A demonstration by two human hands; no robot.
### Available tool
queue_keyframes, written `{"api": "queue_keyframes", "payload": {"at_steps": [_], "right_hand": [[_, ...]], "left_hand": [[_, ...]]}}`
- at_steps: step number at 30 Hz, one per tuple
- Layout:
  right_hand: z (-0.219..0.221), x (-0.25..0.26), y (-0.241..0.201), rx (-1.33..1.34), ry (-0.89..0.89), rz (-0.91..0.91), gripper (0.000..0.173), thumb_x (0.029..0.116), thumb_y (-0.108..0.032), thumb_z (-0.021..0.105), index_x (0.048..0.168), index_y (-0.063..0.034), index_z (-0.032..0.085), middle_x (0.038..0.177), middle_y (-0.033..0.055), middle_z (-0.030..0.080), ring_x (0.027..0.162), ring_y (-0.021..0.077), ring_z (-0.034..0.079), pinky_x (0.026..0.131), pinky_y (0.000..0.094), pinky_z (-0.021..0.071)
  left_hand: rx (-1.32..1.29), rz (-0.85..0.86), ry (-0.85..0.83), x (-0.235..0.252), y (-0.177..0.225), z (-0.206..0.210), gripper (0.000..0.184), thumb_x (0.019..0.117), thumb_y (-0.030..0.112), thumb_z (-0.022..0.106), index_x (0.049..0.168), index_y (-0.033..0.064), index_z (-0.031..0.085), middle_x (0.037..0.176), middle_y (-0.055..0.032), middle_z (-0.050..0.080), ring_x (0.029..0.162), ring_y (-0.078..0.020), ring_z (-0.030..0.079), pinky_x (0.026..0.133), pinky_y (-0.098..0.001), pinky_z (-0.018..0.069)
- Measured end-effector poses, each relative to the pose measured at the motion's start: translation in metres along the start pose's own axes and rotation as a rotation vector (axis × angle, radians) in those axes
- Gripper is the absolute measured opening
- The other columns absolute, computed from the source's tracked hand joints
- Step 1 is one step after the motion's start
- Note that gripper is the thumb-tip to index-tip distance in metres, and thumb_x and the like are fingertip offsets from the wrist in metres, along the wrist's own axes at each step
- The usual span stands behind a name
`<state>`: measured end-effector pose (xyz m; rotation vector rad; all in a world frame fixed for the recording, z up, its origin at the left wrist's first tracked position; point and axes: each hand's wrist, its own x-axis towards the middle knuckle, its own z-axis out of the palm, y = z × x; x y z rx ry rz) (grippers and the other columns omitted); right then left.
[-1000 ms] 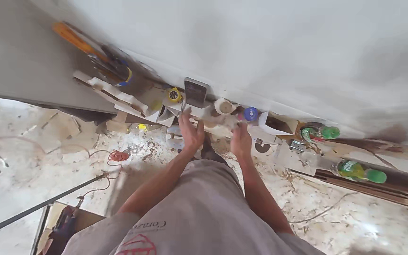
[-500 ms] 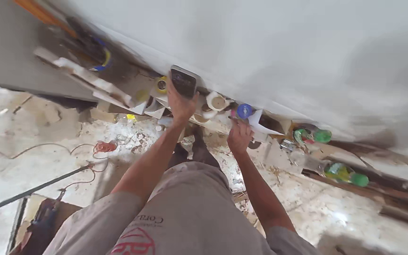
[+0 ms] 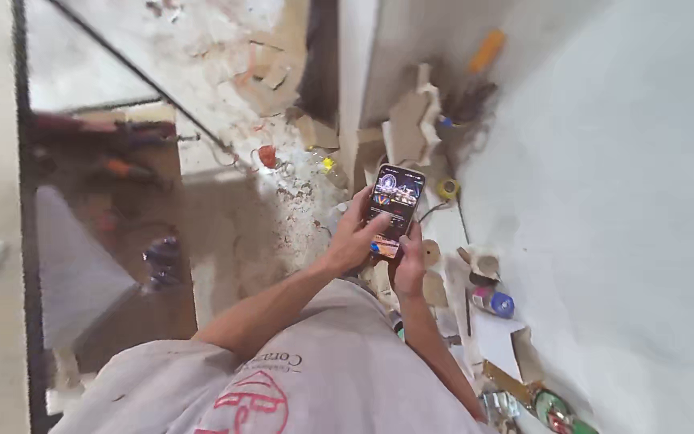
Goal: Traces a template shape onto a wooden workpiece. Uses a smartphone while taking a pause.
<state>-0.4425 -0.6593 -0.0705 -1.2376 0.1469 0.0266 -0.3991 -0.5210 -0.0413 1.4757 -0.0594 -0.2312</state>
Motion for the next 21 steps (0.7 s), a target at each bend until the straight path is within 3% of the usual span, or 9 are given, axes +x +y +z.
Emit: {"api": "queue_keyframes", "payload": {"at_steps": [1,3,5,9,12,14,17,21], "right_hand": [[0.015,-0.004,0.002,0.024,-0.05,0.05,0.06,0.0962,-0.021,0.043,0.149,0.0001,0.026,0.123,0.0105,0.064,0.095,0.0214,0.072,0.06,0.038,0.0631],[0.043,-0.014,0.01,0.074,-0.196,0.127,0.061,0.0922,-0.012,0.046,0.148,-0.0026,0.024,0.122,0.0107,0.065,0.093,0.0246,0.073,0.056,0.0399,0.0632],[0.073,-0.028,0.025,0.058,-0.338,0.178,0.058,0.092,-0.013,0.051,0.144,-0.0041,0.027,0.123,0.009,0.066,0.097,0.0245,0.073,0.061,0.0418,0.0646],[0.13,-0.073,0.059,-0.063,-0.481,0.288,0.056,0.0927,-0.011,0.046,0.145,-0.0021,0.027,0.123,0.0078,0.066,0.1,0.0229,0.073,0.065,0.0423,0.0655],[0.163,-0.102,0.073,-0.051,-0.541,0.342,0.058,0.0928,-0.013,0.05,0.145,-0.0028,0.027,0.122,0.0085,0.066,0.097,0.0237,0.073,0.064,0.0427,0.0653],[0.182,-0.117,0.077,-0.043,-0.607,0.367,0.059,0.0928,-0.016,0.052,0.145,-0.0038,0.027,0.122,0.0086,0.067,0.095,0.024,0.074,0.063,0.0421,0.0651],[0.215,-0.133,0.081,-0.014,-0.755,0.429,0.061,0.0946,-0.02,0.055,0.147,-0.007,0.026,0.126,0.011,0.065,0.096,0.0277,0.073,0.062,0.0439,0.0646],[0.259,-0.141,0.081,-0.061,-0.998,0.469,0.054,0.0983,-0.02,0.052,0.145,-0.0084,0.026,0.127,0.008,0.066,0.094,0.0232,0.074,0.058,0.0375,0.0633]], "left_hand": [[-0.063,0.039,0.037,-0.014,0.001,-0.023,0.049,0.1039,0.019,0.046,0.149,-0.001,0.042,0.126,-0.0148,0.066,0.112,-0.0185,0.067,0.1,-0.0395,0.0559],[-0.141,0.109,0.16,-0.041,-0.002,-0.065,0.042,0.1032,0.014,0.036,0.137,-0.0043,0.054,0.12,-0.0132,0.068,0.108,-0.017,0.067,0.097,-0.0386,0.0558],[-0.169,0.122,0.301,-0.065,-0.003,-0.103,0.038,0.1014,0.013,0.04,0.13,-0.0036,0.059,0.112,-0.011,0.071,0.101,-0.0159,0.069,0.092,-0.0381,0.0578],[-0.103,0.037,0.525,-0.121,-0.009,-0.16,0.025,0.1056,0.018,0.052,0.12,0.0029,0.066,0.095,-0.0078,0.074,0.083,-0.0155,0.073,0.076,-0.0375,0.0631],[-0.089,-0.034,0.544,-0.171,-0.006,-0.195,0.034,0.0944,0.006,0.063,0.128,0.003,0.063,0.104,-0.0095,0.075,0.089,-0.0163,0.074,0.081,-0.038,0.0634],[-0.12,-0.017,0.553,-0.204,-0.009,-0.215,0.045,0.0865,0.005,0.062,0.131,0.0021,0.061,0.107,-0.0098,0.075,0.092,-0.0161,0.074,0.083,-0.0378,0.0628],[-0.197,0.17,0.637,-0.244,-0.016,-0.246,0.039,0.0934,0.008,0.051,0.13,-0.0023,0.061,0.109,-0.012,0.073,0.097,-0.0166,0.072,0.087,-0.0383,0.0606],[-0.28,0.171,0.757,-0.285,0.011,-0.28,0.049,0.1027,0.007,0.032,0.148,0.0063,0.05,0.121,-0.0115,0.068,0.097,-0.0149,0.068,0.086,-0.0363,0.0581]]}}
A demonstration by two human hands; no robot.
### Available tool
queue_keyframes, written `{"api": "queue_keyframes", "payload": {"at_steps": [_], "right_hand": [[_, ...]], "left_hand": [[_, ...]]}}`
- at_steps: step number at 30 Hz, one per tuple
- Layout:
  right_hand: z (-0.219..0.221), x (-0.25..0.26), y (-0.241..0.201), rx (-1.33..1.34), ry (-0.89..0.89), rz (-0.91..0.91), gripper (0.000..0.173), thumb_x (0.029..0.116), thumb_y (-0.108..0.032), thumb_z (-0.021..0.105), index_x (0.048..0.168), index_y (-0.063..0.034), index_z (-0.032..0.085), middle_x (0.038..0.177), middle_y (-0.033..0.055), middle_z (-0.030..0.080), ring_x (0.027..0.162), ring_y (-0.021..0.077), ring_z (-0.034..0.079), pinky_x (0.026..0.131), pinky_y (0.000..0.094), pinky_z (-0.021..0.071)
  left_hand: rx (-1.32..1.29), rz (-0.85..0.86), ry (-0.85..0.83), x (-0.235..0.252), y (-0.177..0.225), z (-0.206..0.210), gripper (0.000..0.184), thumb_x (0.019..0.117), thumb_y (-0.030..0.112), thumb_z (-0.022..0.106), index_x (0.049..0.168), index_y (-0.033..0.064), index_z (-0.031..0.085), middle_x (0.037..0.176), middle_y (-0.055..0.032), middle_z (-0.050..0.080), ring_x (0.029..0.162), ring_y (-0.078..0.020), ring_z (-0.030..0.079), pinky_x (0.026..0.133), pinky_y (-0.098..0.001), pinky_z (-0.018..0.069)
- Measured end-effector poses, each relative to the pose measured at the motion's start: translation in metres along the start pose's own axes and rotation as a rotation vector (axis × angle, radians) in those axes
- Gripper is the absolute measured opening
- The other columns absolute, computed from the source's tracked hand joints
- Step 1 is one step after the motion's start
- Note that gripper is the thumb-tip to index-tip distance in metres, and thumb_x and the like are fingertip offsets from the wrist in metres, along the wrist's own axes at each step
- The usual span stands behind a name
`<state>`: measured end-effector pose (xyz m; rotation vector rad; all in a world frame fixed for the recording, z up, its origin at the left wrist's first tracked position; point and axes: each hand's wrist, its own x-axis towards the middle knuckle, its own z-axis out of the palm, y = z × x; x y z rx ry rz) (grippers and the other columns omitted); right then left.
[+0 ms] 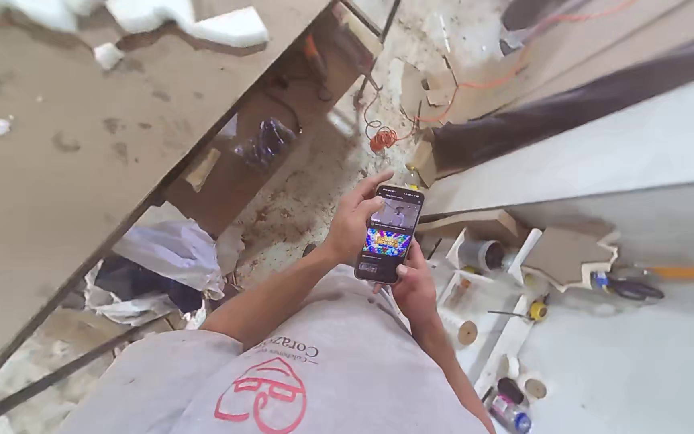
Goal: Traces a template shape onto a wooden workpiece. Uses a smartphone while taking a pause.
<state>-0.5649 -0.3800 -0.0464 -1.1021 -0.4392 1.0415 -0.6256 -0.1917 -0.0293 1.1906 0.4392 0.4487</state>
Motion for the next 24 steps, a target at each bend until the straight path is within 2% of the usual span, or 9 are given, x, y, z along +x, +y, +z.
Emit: {"api": "queue_keyframes", "payload": {"at_steps": [2,5,8,11,18,21,22,24], "right_hand": [[0.012,0.019,-0.004,-0.052,-0.093,0.038,0.051,0.0984,-0.018,0.052,0.142,-0.0088,0.027,0.124,0.0078,0.066,0.089,0.0213,0.073,0.054,0.0342,0.0615],[0.024,0.05,-0.005,-0.147,-0.24,0.04,0.05,0.0966,-0.011,0.05,0.142,-0.0062,0.029,0.125,0.0086,0.065,0.094,0.0221,0.073,0.057,0.0354,0.0629],[0.037,0.083,-0.002,-0.236,-0.346,0.036,0.051,0.0938,-0.008,0.05,0.141,-0.0035,0.031,0.124,0.0067,0.065,0.094,0.0198,0.072,0.058,0.0335,0.0626],[0.05,0.114,-0.002,-0.282,-0.449,0.055,0.051,0.0928,-0.004,0.047,0.141,-0.0003,0.031,0.122,0.007,0.065,0.093,0.0185,0.072,0.059,0.0326,0.0624],[0.065,0.163,-0.001,-0.353,-0.63,0.075,0.056,0.0921,-0.006,0.05,0.143,0.0058,0.029,0.122,0.0103,0.064,0.094,0.0192,0.072,0.06,0.0337,0.0632],[0.068,0.174,0.005,-0.343,-0.671,0.115,0.056,0.0918,-0.008,0.052,0.142,0.0048,0.03,0.122,0.0094,0.065,0.095,0.019,0.072,0.061,0.0345,0.0642],[0.068,0.176,0.008,-0.314,-0.684,0.142,0.056,0.0917,-0.007,0.051,0.142,0.0042,0.03,0.122,0.0096,0.064,0.095,0.0199,0.072,0.061,0.0353,0.0642],[0.069,0.183,0.012,-0.206,-0.721,0.203,0.054,0.0922,-0.006,0.05,0.142,0.0008,0.03,0.124,0.0102,0.064,0.096,0.0227,0.072,0.061,0.0375,0.0641]], "left_hand": [[-0.014,0.078,0.085,0.001,0.004,-0.019,0.047,0.1022,0.007,0.036,0.145,0.0064,0.054,0.117,-0.0105,0.07,0.094,-0.0144,0.069,0.084,-0.0356,0.0596],[0.037,0.171,0.257,-0.001,0.013,-0.042,0.041,0.0943,0.003,0.054,0.135,0.0027,0.06,0.112,-0.0118,0.072,0.092,-0.0175,0.072,0.081,-0.0377,0.0629],[0.272,0.14,0.477,-0.002,0.031,-0.059,0.038,0.0861,0.017,0.068,0.123,0.0069,0.064,0.102,-0.0055,0.073,0.086,-0.0133,0.072,0.075,-0.0355,0.063],[0.432,0.084,0.652,0.001,0.047,-0.072,0.036,0.0833,0.028,0.072,0.115,0.0111,0.065,0.095,-0.0012,0.072,0.082,-0.0101,0.07,0.07,-0.0347,0.0611],[0.494,0.094,0.934,0.014,0.051,-0.089,0.042,0.0829,0.036,0.077,0.113,0.0099,0.063,0.093,-0.0019,0.07,0.08,-0.0102,0.069,0.068,-0.0334,0.0603],[0.522,0.037,1.018,0.013,0.052,-0.094,0.043,0.0828,0.04,0.078,0.113,0.0117,0.063,0.092,-0.0013,0.07,0.079,-0.0098,0.069,0.067,-0.0335,0.0598],[0.501,0.03,1.024,0.01,0.051,-0.095,0.045,0.0847,0.041,0.075,0.116,0.0114,0.062,0.094,-0.0021,0.07,0.08,-0.0108,0.069,0.067,-0.0345,0.06],[0.382,0.058,0.972,0.001,0.05,-0.1,0.053,0.0923,0.041,0.065,0.133,0.0091,0.055,0.108,-0.0066,0.07,0.089,-0.0153,0.07,0.074,-0.0393,0.062]]}}
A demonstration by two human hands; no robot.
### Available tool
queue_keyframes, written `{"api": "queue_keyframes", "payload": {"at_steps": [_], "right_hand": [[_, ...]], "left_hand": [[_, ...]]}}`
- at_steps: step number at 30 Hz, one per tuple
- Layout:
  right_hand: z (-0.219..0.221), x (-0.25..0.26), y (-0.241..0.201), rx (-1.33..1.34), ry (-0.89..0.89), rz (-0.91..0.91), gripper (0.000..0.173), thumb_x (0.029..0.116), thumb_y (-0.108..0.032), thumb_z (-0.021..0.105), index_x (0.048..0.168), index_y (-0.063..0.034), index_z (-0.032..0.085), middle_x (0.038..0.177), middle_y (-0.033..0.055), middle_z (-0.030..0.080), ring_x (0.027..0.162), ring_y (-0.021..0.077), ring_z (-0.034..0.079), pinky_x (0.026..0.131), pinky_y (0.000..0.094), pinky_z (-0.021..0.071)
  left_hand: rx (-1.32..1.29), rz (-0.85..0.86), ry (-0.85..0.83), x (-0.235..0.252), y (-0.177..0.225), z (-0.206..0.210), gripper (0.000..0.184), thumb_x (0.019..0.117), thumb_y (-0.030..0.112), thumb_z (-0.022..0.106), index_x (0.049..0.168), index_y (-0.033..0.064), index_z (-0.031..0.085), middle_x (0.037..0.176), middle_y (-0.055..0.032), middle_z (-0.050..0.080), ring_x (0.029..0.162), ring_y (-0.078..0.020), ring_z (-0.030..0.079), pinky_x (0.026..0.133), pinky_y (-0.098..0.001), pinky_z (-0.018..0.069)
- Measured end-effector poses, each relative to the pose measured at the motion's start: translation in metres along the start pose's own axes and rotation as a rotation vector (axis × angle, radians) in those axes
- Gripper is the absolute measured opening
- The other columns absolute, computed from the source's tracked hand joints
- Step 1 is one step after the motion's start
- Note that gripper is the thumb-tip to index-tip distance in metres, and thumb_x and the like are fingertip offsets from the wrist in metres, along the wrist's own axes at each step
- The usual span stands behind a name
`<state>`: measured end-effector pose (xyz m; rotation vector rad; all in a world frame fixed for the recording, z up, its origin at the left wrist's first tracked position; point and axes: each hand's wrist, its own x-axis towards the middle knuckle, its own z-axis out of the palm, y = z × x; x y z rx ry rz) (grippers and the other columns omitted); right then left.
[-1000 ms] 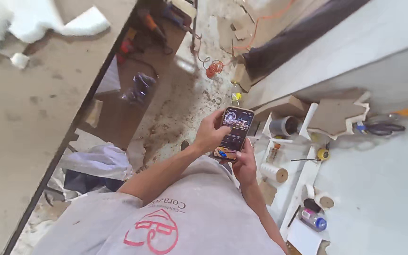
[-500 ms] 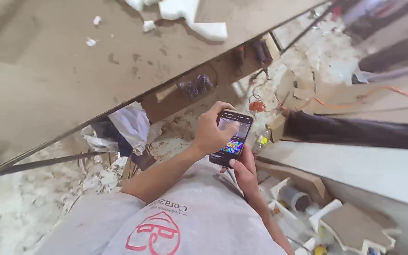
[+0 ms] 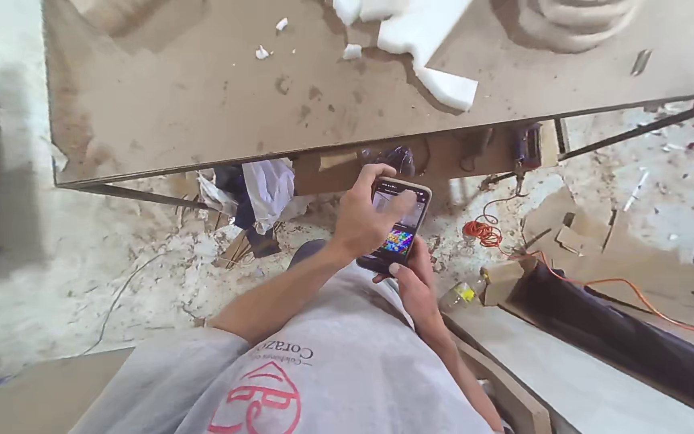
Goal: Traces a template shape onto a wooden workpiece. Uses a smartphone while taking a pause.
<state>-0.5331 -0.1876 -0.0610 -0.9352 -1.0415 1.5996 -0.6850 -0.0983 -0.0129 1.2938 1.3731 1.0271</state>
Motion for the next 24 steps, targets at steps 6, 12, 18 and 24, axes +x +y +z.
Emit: {"api": "queue_keyframes", "payload": {"at_steps": [6,12,18,24], "right_hand": [[0.005,0.029,-0.001,0.158,-0.076,0.024,0.054,0.0956,-0.013,0.05,0.144,-0.004,0.028,0.127,0.0104,0.064,0.101,0.0269,0.072,0.063,0.0424,0.0648],[0.045,0.054,0.006,0.157,0.028,0.069,0.05,0.0959,-0.008,0.041,0.144,-0.0015,0.032,0.123,0.0131,0.065,0.096,0.0282,0.073,0.06,0.0427,0.0644],[0.068,0.066,0.005,0.166,-0.096,0.158,0.058,0.097,-0.013,0.043,0.151,-0.0078,0.024,0.131,0.0146,0.062,0.101,0.0299,0.072,0.062,0.0427,0.0647],[0.087,0.066,0.006,0.2,-0.068,0.17,0.058,0.0951,-0.005,0.041,0.15,-0.0076,0.023,0.13,0.0159,0.062,0.099,0.0302,0.073,0.061,0.0424,0.0642]], "left_hand": [[-0.26,0.107,-0.244,-0.018,-0.032,-0.051,0.052,0.1067,0.026,0.034,0.147,-0.0066,0.042,0.127,-0.0114,0.065,0.115,-0.0127,0.064,0.103,-0.0345,0.0532],[-0.457,-0.093,-0.453,-0.025,-0.047,-0.098,0.066,0.1026,0.031,0.041,0.159,0.0018,0.022,0.141,-0.0107,0.057,0.122,-0.0167,0.062,0.099,-0.0358,0.0563],[-0.544,-0.008,-0.385,-0.023,-0.067,-0.123,0.066,0.0985,0.029,0.046,0.158,0.005,0.029,0.142,-0.011,0.058,0.123,-0.0192,0.062,0.102,-0.0397,0.0542],[-0.563,-0.018,-0.355,-0.025,-0.071,-0.136,0.06,0.0948,0.017,0.043,0.153,0.0043,0.034,0.135,-0.0111,0.061,0.119,-0.0189,0.063,0.101,-0.0396,0.0547]]}}
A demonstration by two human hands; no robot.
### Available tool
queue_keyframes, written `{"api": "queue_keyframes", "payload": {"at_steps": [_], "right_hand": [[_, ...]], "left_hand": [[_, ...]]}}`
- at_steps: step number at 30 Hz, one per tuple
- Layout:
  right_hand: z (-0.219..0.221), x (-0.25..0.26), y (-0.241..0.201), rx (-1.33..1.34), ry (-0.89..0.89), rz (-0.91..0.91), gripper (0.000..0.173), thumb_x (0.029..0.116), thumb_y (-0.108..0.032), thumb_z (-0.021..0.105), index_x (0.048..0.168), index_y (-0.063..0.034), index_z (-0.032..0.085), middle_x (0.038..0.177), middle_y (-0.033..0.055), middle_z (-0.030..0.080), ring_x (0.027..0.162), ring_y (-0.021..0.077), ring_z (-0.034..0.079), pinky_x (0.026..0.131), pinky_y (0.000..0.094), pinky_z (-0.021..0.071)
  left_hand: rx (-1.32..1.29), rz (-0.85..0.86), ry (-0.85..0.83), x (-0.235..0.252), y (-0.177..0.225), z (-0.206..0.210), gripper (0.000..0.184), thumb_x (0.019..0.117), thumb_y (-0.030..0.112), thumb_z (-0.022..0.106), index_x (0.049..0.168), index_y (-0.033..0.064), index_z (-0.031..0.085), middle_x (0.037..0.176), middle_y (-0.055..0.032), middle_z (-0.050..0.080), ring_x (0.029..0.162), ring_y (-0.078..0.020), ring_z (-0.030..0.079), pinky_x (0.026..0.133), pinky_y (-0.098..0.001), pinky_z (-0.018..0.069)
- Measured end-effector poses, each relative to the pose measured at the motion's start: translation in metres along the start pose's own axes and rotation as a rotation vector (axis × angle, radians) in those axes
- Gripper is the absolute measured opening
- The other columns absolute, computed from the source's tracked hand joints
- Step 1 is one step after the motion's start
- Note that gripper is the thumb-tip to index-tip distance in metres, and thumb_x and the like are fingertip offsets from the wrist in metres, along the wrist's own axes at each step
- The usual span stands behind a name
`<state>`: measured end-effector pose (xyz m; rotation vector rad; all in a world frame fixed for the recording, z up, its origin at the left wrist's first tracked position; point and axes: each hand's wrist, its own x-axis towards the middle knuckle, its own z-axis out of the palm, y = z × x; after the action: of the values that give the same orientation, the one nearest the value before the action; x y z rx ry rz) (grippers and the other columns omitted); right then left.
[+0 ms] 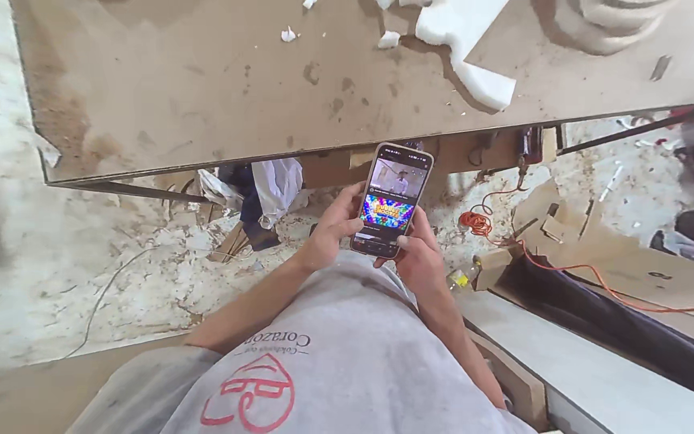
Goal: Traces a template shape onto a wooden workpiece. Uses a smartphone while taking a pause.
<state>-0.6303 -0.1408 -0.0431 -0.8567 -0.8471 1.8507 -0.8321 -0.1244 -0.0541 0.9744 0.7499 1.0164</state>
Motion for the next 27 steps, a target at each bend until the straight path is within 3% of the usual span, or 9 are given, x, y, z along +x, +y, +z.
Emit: {"api": "queue_keyframes", "payload": {"at_steps": [2,5,9,12,16,19,21,23,27], "right_hand": [[0.0,-0.002,-0.001,-0.029,0.003,-0.007,0.057,0.0945,-0.004,0.042,0.149,-0.0076,0.025,0.128,0.015,0.064,0.097,0.0291,0.073,0.06,0.0418,0.0642],[-0.002,-0.005,0.002,-0.09,-0.034,-0.018,0.056,0.0933,-0.003,0.043,0.147,-0.0078,0.028,0.128,0.0128,0.064,0.097,0.0274,0.073,0.06,0.0405,0.0643],[-0.002,-0.008,0.008,-0.146,-0.082,-0.026,0.056,0.0924,0.0,0.043,0.147,-0.0034,0.029,0.127,0.0137,0.065,0.099,0.0278,0.073,0.061,0.0419,0.0645],[-0.002,-0.01,0.008,-0.187,-0.084,-0.028,0.058,0.0914,0.0,0.044,0.148,-0.0012,0.029,0.127,0.0141,0.065,0.098,0.0276,0.073,0.061,0.0416,0.0644],[-0.005,-0.012,0.008,-0.208,-0.097,-0.022,0.058,0.0914,0.0,0.044,0.147,-0.0003,0.029,0.127,0.0142,0.065,0.098,0.027,0.073,0.061,0.0407,0.0643],[-0.011,-0.015,0.01,-0.184,-0.11,-0.014,0.06,0.0901,-0.001,0.046,0.147,-0.0005,0.03,0.127,0.0153,0.065,0.099,0.0282,0.073,0.061,0.0418,0.0642],[-0.015,-0.015,0.009,-0.142,-0.12,-0.003,0.06,0.091,-0.006,0.05,0.147,-0.0022,0.029,0.129,0.0147,0.064,0.101,0.0286,0.072,0.061,0.0421,0.0641],[-0.018,-0.017,0.007,-0.093,-0.115,-0.001,0.06,0.0914,-0.009,0.051,0.147,-0.0037,0.027,0.13,0.014,0.063,0.101,0.0286,0.072,0.061,0.0425,0.0642],[-0.022,-0.015,0.003,-0.083,-0.066,-0.017,0.059,0.091,-0.006,0.048,0.147,-0.0049,0.028,0.129,0.0142,0.063,0.099,0.0286,0.072,0.062,0.042,0.0638]], "left_hand": [[0.117,0.0,0.052,0.002,0.006,0.0,0.052,0.0962,0.012,0.042,0.147,0.0023,0.041,0.124,-0.0099,0.067,0.108,-0.0164,0.068,0.093,-0.037,0.0585],[0.293,0.101,0.174,0.015,0.021,-0.004,0.039,0.0983,0.009,0.041,0.133,-0.0013,0.056,0.107,-0.0081,0.072,0.088,-0.0133,0.07,0.073,-0.0326,0.0605],[0.362,0.16,0.312,0.031,0.038,0.001,0.029,0.0996,0.008,0.048,0.123,-0.0016,0.063,0.098,-0.0077,0.073,0.083,-0.012,0.071,0.073,-0.031,0.0614],[0.419,0.141,0.41,0.035,0.037,0.009,0.021,0.0972,0.014,0.056,0.112,0.0023,0.066,0.086,-0.0044,0.073,0.073,-0.01,0.069,0.065,-0.0283,0.0599],[0.493,0.13,0.469,0.036,0.032,0.014,0.018,0.0946,0.018,0.064,0.106,0.0051,0.066,0.082,-0.0027,0.071,0.067,-0.0087,0.068,0.061,-0.0273,0.0585],[0.489,0.129,0.475,0.034,0.029,0.015,0.016,0.0982,0.018,0.059,0.103,0.0058,0.068,0.079,-0.0016,0.069,0.065,-0.0074,0.064,0.058,-0.0253,0.0552],[0.395,0.164,0.39,0.03,0.025,0.009,0.027,0.1027,0.015,0.046,0.11,0.0014,0.068,0.085,-0.0033,0.069,0.07,-0.0081,0.064,0.062,-0.0267,0.056],[0.324,0.142,0.233,0.017,0.018,0.002,0.04,0.1036,0.016,0.036,0.13,-0.0011,0.06,0.107,-0.0076,0.072,0.086,-0.0125,0.07,0.073,-0.0329,0.0617],[0.22,-0.002,0.034,-0.011,0.002,0.003,0.06,0.1026,0.034,0.039,0.155,0.0052,0.036,0.138,-0.0078,0.063,0.112,-0.0174,0.067,0.086,-0.0369,0.0604]]}}
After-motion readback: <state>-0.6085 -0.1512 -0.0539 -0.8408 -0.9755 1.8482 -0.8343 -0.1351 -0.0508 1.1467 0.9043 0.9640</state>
